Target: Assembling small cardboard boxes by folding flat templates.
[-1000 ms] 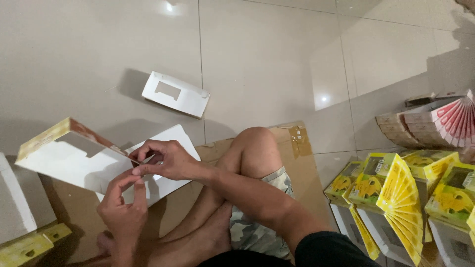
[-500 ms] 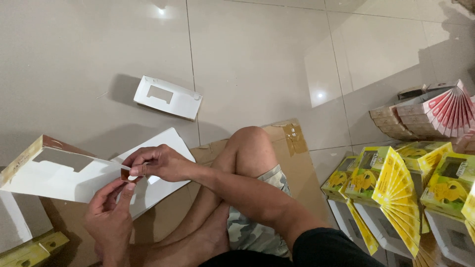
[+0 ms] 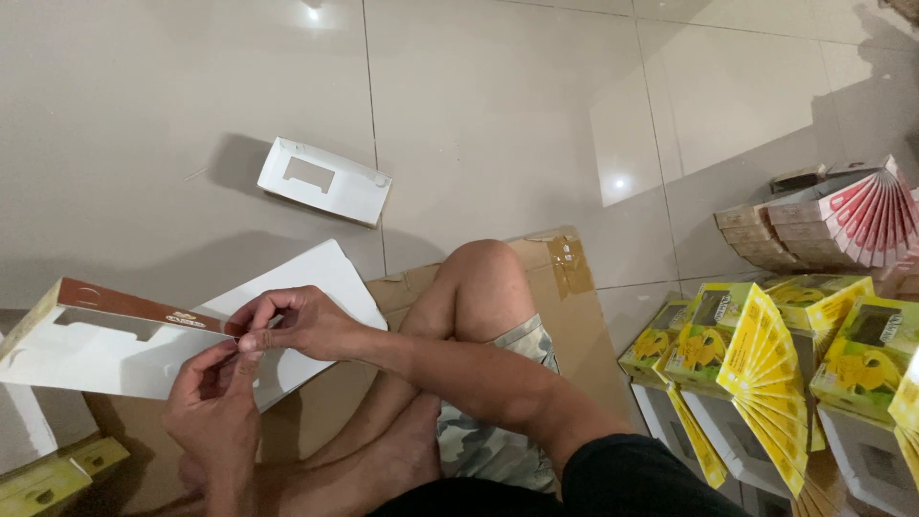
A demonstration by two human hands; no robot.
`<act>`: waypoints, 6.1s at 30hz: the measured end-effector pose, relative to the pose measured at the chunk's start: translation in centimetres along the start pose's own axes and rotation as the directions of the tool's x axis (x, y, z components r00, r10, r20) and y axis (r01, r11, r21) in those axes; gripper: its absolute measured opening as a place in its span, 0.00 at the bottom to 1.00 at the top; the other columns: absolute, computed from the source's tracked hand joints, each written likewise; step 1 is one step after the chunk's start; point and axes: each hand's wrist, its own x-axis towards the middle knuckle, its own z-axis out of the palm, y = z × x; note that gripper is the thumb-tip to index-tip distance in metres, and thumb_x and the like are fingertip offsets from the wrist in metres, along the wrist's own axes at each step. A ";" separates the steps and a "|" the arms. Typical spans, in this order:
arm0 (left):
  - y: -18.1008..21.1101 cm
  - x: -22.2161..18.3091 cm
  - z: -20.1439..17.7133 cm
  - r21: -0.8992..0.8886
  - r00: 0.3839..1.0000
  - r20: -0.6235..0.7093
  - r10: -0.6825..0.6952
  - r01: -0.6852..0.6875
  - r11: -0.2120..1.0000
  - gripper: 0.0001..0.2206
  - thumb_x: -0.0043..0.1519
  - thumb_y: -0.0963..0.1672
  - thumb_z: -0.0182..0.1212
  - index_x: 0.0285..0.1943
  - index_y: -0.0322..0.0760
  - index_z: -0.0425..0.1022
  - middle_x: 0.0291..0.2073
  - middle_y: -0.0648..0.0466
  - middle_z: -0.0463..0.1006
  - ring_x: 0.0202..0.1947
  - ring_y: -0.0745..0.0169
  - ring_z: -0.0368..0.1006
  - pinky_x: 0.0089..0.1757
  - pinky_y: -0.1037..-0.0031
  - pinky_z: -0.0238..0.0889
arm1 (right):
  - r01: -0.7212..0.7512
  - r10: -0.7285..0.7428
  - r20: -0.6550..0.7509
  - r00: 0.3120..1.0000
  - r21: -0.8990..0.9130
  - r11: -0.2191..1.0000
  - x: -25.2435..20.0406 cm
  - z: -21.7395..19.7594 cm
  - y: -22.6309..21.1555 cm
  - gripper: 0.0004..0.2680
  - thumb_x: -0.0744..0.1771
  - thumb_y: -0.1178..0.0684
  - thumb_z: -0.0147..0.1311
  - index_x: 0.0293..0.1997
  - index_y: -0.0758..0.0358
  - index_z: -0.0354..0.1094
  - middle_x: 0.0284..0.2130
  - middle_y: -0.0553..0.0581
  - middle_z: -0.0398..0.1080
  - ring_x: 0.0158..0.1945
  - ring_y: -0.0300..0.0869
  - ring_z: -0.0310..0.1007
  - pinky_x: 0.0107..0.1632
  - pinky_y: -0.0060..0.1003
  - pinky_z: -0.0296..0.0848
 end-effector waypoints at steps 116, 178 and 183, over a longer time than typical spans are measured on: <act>0.2 1.3 -0.4 -0.166 0.936 0.266 0.232 -0.192 0.967 0.07 0.67 0.40 0.60 0.51 0.34 0.81 0.45 0.43 0.81 0.46 0.44 0.79 0.48 0.58 0.71 | 0.226 -0.668 0.148 0.729 -0.974 0.032 4.0 -10.9 -6.8 0.06 0.68 0.51 0.65 0.37 0.54 0.71 0.39 0.49 0.74 0.52 0.44 0.72 0.63 0.52 0.52; -1.5 2.2 1.5 -0.722 0.896 0.428 0.120 0.259 0.642 0.43 0.67 0.64 0.20 0.42 0.34 0.82 0.40 0.45 0.82 0.37 0.55 0.80 0.46 0.71 0.74 | 0.584 -0.268 0.522 0.810 -0.755 0.298 -0.5 1.9 -4.5 0.06 0.67 0.63 0.55 0.46 0.59 0.72 0.35 0.60 0.71 0.37 0.53 0.74 0.37 0.41 0.75; -3.2 1.9 3.4 -0.689 0.889 0.457 0.005 0.351 0.634 0.36 0.67 0.64 0.27 0.79 0.49 0.55 0.61 0.49 0.72 0.52 0.58 0.71 0.55 0.70 0.66 | 0.568 -0.252 0.513 0.821 -0.777 0.271 -0.6 0.6 -4.8 0.04 0.67 0.65 0.56 0.41 0.62 0.73 0.36 0.62 0.73 0.42 0.56 0.76 0.47 0.46 0.76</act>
